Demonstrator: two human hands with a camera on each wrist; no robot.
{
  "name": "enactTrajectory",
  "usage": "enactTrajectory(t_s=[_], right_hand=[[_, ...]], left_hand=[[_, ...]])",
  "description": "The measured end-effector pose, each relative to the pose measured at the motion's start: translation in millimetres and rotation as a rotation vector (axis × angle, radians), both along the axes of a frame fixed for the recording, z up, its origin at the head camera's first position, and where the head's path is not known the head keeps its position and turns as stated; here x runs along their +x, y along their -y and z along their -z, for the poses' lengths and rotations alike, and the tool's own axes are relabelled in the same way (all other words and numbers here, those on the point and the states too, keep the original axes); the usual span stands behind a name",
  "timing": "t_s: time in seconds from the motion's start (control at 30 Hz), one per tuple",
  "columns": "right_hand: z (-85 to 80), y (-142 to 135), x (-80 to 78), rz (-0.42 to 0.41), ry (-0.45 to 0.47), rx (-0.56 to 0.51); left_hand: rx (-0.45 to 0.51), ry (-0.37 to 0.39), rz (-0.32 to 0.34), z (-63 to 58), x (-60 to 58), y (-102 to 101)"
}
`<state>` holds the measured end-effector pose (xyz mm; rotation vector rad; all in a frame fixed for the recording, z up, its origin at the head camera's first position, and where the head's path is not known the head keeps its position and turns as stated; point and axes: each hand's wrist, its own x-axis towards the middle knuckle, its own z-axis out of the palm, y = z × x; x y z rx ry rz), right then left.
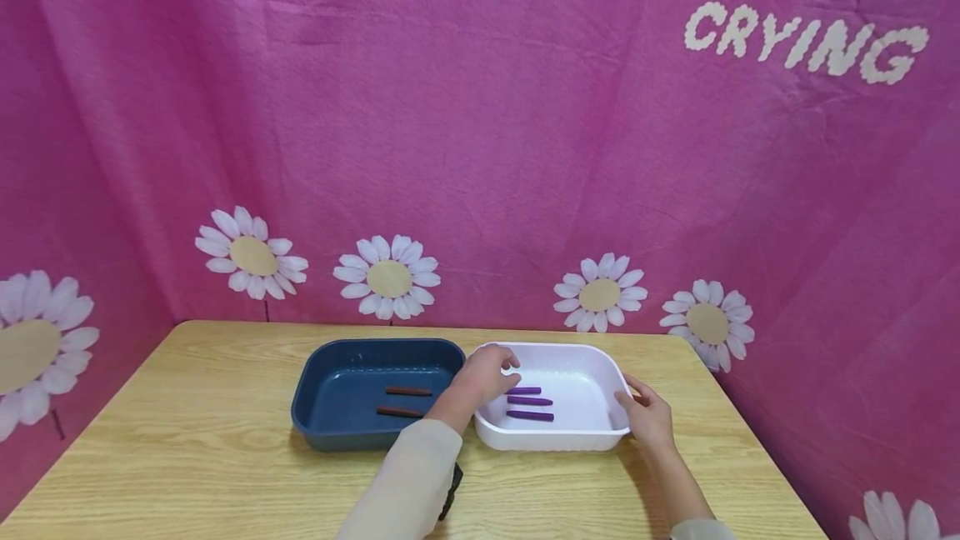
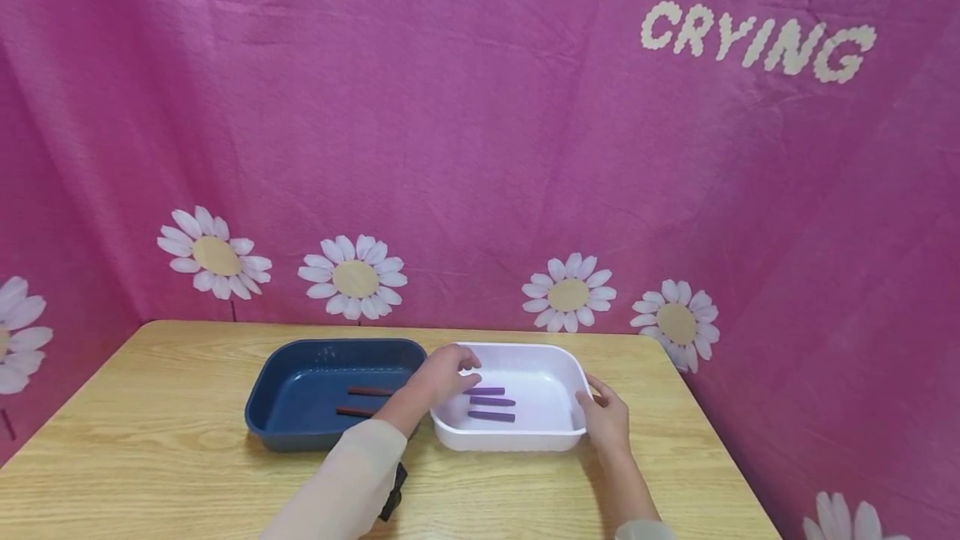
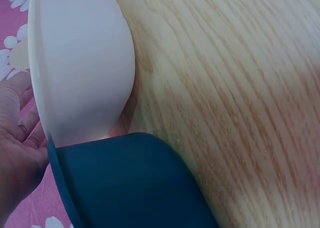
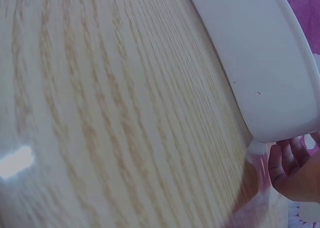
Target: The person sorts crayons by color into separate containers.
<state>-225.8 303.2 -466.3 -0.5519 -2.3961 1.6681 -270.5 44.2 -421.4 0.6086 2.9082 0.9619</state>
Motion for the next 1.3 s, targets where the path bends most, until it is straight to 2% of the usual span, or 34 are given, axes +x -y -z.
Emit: enactTrajectory(t_s=[0.27,0.53,0.83,1.07,1.3], right_hand=[[1.1,-2,0.0,-0.005,0.009,0.008],[0.6,-1,-0.9,0.008,-0.002,-0.007],[-1.2,0,1.0,-0.002,0.008,-0.015],[-1.7,1,1.6,-0.004,-0.011,-0.012],[-1.1,0,2.3,-0.011,-0.005,-0.008]], left_hand=[[0.043,0.005,0.011,-4.9,1.0,5],[0.094,0.016,0.025,-15.3,0.1,14],[0.162,0.049,-0.034,-18.4,-4.8,39],[0.200,0.077,-0.091,-21.2,-3.3,63],[0.240,0.059,-0.091,-27.4,1.5,79]])
